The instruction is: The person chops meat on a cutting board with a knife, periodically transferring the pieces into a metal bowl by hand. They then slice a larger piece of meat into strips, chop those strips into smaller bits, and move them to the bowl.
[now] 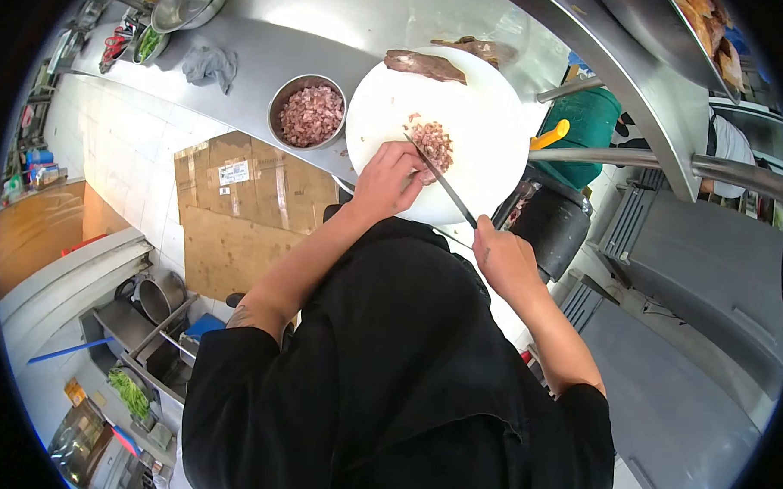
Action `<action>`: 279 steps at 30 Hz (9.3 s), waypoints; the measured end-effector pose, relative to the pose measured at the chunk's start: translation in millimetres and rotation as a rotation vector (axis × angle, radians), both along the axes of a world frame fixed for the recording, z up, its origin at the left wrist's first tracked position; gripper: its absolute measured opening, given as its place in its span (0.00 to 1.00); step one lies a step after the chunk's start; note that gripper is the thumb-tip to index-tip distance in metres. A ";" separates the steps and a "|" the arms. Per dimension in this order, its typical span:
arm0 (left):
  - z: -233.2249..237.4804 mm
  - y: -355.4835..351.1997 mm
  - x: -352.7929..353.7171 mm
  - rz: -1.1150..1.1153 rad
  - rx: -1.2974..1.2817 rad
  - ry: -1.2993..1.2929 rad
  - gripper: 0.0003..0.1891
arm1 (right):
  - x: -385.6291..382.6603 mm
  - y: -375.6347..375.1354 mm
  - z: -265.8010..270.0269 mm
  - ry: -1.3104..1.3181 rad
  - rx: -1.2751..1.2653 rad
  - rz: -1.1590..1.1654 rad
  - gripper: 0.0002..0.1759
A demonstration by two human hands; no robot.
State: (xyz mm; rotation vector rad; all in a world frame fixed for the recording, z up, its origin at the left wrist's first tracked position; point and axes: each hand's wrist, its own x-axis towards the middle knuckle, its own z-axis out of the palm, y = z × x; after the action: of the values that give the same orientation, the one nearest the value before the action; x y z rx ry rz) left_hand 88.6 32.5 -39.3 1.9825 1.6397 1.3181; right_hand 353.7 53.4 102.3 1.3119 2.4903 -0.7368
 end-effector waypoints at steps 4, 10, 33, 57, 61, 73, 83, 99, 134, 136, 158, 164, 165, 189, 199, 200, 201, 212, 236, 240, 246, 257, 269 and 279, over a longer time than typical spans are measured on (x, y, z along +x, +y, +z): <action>4.2 -2.0 -1.3 -0.005 -0.020 0.026 0.12 | -15.7 9.1 -64.4 0.094 0.068 -0.007 0.09; 4.0 -1.6 -4.1 -0.011 -0.014 -0.126 0.13 | -10.2 23.9 -81.8 0.204 0.066 -0.013 0.10; 14.9 2.2 -20.3 0.029 -0.027 -0.128 0.10 | -14.0 -6.1 -43.2 0.221 0.161 -0.108 0.11; -1.2 -0.8 -13.3 0.005 0.047 -0.004 0.12 | -45.8 30.9 -61.4 0.136 0.089 0.020 0.09; 2.4 -4.9 -16.1 -0.023 0.074 0.002 0.12 | -20.8 10.7 -28.0 0.118 0.086 0.013 0.09; -6.4 -2.7 -14.2 -0.002 0.028 -0.019 0.12 | -44.2 7.4 -77.1 0.095 0.055 -0.043 0.10; 4.3 -5.4 -42.0 0.241 0.018 -0.108 0.12 | -17.6 10.6 -63.6 0.274 -0.025 -0.134 0.13; 1.5 -11.2 -25.7 0.017 0.075 -0.017 0.11 | 9.2 -30.6 -10.5 0.166 0.095 -0.063 0.14; -15.9 -8.7 -24.6 0.014 0.062 -0.036 0.09 | 6.1 -23.5 -23.0 0.073 -0.049 0.015 0.13; -16.9 -11.4 -25.0 0.022 0.034 -0.017 0.09 | -7.4 -20.6 -59.3 0.096 -0.042 0.007 0.13; -20.3 -19.4 -30.6 -0.051 0.035 -0.041 0.09 | -20.3 -23.1 -65.4 0.123 -0.010 0.003 0.13; -1.1 -28.1 -18.9 -0.025 -0.046 -0.030 0.11 | -14.9 -6.0 -71.4 0.199 -0.045 -0.029 0.14; -3.2 -28.7 -21.0 -0.024 -0.037 -0.046 0.12 | -9.9 -3.9 -73.8 0.226 -0.056 -0.037 0.14; 15.9 -33.8 -31.0 -0.055 -0.157 -0.028 0.15 | -2.2 -27.3 -34.9 0.134 0.018 -0.045 0.15; -6.4 -32.3 -23.2 -0.028 -0.052 0.017 0.09 | -10.8 -20.6 -74.2 0.182 0.038 0.049 0.13; -6.9 -32.6 -24.1 -0.021 -0.048 0.012 0.09 | -13.0 -15.9 -74.2 0.194 0.040 0.063 0.13; -6.8 -33.6 -24.6 -0.019 -0.047 -0.004 0.09 | -15.6 -12.1 -70.5 0.205 0.042 0.074 0.13; -6.8 -32.3 -36.1 -0.074 -0.049 0.029 0.07 | -10.2 -26.4 -75.2 0.107 0.022 0.049 0.13; 51.2 -42.9 -23.2 -0.167 0.024 0.040 0.22 | 4.5 -4.5 0.2 0.208 0.182 -0.064 0.30; 63.3 -22.5 -10.4 -0.186 -0.161 0.240 0.26 | 11.6 -10.5 6.7 0.227 0.216 -0.047 0.28; 30.0 -3.6 -21.2 -0.054 -0.214 0.319 0.29 | 77.2 -17.8 22.0 0.256 0.225 -0.121 0.27; -5.0 47.8 0.0 -0.154 -0.127 0.248 0.64 | 143.7 -43.6 -47.9 0.691 -0.361 -0.870 0.16; -7.5 54.6 -7.5 0.015 -0.163 0.223 0.41 | 112.8 -45.7 -80.1 0.794 -0.653 -0.811 0.14; -0.6 61.2 13.4 -0.153 -0.101 0.169 0.40 | 61.8 -60.5 -117.2 0.880 -0.695 -0.894 0.13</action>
State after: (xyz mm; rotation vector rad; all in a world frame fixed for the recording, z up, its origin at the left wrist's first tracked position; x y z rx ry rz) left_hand 102.0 93.7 -39.8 2.1597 1.5551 1.0190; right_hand 415.4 -7.1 -14.9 2.0067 1.5531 -2.5217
